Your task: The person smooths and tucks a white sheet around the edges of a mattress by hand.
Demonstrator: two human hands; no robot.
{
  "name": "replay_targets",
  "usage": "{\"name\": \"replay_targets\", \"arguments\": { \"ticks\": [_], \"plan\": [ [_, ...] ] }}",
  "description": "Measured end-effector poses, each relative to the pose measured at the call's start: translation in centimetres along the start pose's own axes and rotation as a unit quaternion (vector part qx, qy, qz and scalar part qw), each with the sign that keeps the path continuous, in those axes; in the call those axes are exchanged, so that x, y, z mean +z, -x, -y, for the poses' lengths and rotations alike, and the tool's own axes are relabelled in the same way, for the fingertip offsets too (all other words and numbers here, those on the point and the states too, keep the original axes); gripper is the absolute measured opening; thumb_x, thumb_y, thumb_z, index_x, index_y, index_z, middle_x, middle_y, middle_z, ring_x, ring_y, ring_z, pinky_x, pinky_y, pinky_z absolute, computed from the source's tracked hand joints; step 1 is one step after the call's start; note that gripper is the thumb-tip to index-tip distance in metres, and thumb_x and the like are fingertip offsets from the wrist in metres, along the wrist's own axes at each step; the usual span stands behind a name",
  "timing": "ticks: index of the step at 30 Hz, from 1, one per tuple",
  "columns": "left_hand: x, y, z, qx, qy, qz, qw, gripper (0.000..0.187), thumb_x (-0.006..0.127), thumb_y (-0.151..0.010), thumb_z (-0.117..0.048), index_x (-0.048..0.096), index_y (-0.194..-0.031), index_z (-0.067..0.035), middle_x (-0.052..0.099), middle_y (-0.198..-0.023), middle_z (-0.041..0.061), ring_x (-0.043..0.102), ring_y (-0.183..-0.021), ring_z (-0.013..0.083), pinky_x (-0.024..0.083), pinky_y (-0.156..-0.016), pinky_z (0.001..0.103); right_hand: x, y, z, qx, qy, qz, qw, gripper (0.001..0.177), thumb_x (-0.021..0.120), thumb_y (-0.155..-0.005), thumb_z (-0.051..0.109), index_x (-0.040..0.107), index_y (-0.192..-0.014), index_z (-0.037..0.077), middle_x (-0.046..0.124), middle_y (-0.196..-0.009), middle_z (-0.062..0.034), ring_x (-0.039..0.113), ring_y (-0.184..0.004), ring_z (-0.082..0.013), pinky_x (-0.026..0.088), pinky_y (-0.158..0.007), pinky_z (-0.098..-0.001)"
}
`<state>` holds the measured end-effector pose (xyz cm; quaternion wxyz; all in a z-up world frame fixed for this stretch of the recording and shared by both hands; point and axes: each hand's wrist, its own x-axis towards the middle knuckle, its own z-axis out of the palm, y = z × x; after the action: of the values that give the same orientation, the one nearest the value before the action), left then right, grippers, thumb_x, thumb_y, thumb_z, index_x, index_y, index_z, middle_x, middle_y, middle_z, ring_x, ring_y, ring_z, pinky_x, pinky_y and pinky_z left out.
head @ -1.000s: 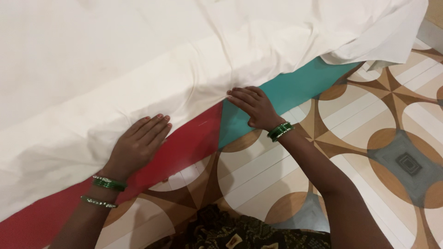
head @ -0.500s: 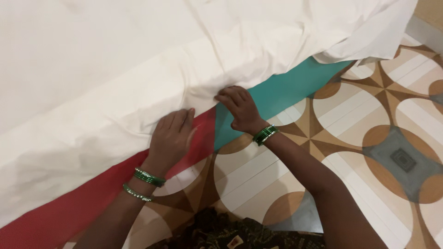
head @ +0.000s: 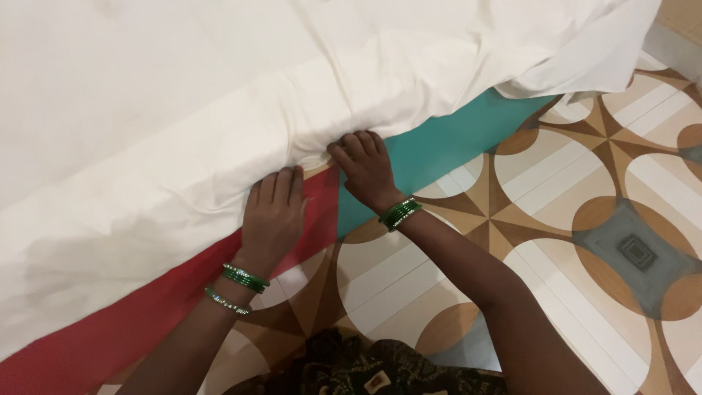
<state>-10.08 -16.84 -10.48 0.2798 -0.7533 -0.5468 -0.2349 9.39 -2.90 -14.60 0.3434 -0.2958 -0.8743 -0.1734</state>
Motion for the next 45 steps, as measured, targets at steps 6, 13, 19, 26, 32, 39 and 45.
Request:
{"name": "replay_targets", "arguments": {
  "ticks": [6,13,19,26,32,39,45],
  "plan": [
    [-0.7,-0.2,-0.1,-0.017,0.071,-0.005,0.997,0.054,0.071,-0.087,-0.026,0.063,-0.134,-0.001,0.062,-0.127,0.013,0.058,-0.11,0.0286,0.049,-0.094,0.042,-0.4,1.5,-0.7,-0.035,-0.003,0.007,0.999,0.073,0.061,-0.071,-0.009,0.056,-0.14,0.011,0.052,-0.137,-0.0113,0.045,-0.136,-0.0332,0.033,-0.123,-0.0508],
    [1.5,-2.1,-1.8,-0.007,0.071,-0.018,0.997,0.057,0.072,-0.085,-0.026,0.062,-0.133,0.004,0.062,-0.124,0.014,0.058,-0.109,0.0279,0.049,-0.092,0.041,0.1,3.1,-3.5,0.027,-0.047,-0.032,0.998,0.07,0.063,-0.069,-0.008,0.053,-0.135,0.011,0.049,-0.135,-0.0131,0.044,-0.137,-0.0341,0.032,-0.123,-0.0511],
    [3.0,-2.0,-1.7,-0.008,0.015,-0.028,0.999,0.055,0.072,-0.087,-0.029,0.064,-0.133,-0.001,0.062,-0.12,0.009,0.058,-0.104,0.025,0.049,-0.086,0.039,-0.2,3.7,-7.9,0.1,0.019,0.006,0.995,0.07,0.066,-0.064,-0.007,0.056,-0.132,0.007,0.052,-0.133,-0.0125,0.045,-0.133,-0.0351,0.025,-0.121,-0.0577],
    [4.6,-2.0,-1.8,-0.004,-0.061,-0.05,0.997,0.052,0.072,-0.091,-0.034,0.066,-0.135,-0.007,0.06,-0.117,0.005,0.056,-0.105,0.0217,0.048,-0.086,0.039,2.0,3.9,-8.1,0.109,0.019,0.002,0.994,0.067,0.066,-0.069,-0.007,0.052,-0.134,0.003,0.047,-0.135,-0.017,0.039,-0.139,-0.0392,0.025,-0.126,-0.0579],
    [4.8,-1.4,-1.6,0.005,-0.039,-0.068,0.997,0.056,0.075,-0.089,-0.033,0.065,-0.137,-0.005,0.06,-0.12,0.007,0.056,-0.109,0.024,0.048,-0.09,0.041,0.7,5.6,-8.7,0.098,-0.024,0.051,0.994,0.088,0.063,-0.062,-0.014,0.047,-0.147,0.005,0.041,-0.151,-0.0168,0.032,-0.148,-0.0385,0.023,-0.125,-0.0577],
    [4.0,-1.7,-1.8,-0.008,-0.011,-0.042,0.999,0.056,0.076,-0.088,-0.032,0.066,-0.135,-0.004,0.06,-0.117,0.007,0.056,-0.107,0.0243,0.046,-0.089,0.042,-3.6,7.2,-10.6,0.108,-0.048,0.014,0.993,0.095,0.061,-0.055,-0.018,0.051,-0.145,0.011,0.035,-0.153,-0.0136,0.032,-0.148,-0.0385,0.029,-0.123,-0.0545],
    [4.0,-1.9,-2.3,-0.017,-0.023,-0.042,0.999,0.054,0.075,-0.09,-0.033,0.067,-0.134,-0.004,0.061,-0.116,0.007,0.055,-0.106,0.0247,0.044,-0.087,0.041,-4.5,7.7,-12.1,0.248,-0.098,-0.03,0.963,0.089,0.055,-0.057,-0.024,0.057,-0.139,0.012,0.033,-0.156,-0.0157,0.031,-0.148,-0.0394,0.032,-0.122,-0.0501]
  ]
}}
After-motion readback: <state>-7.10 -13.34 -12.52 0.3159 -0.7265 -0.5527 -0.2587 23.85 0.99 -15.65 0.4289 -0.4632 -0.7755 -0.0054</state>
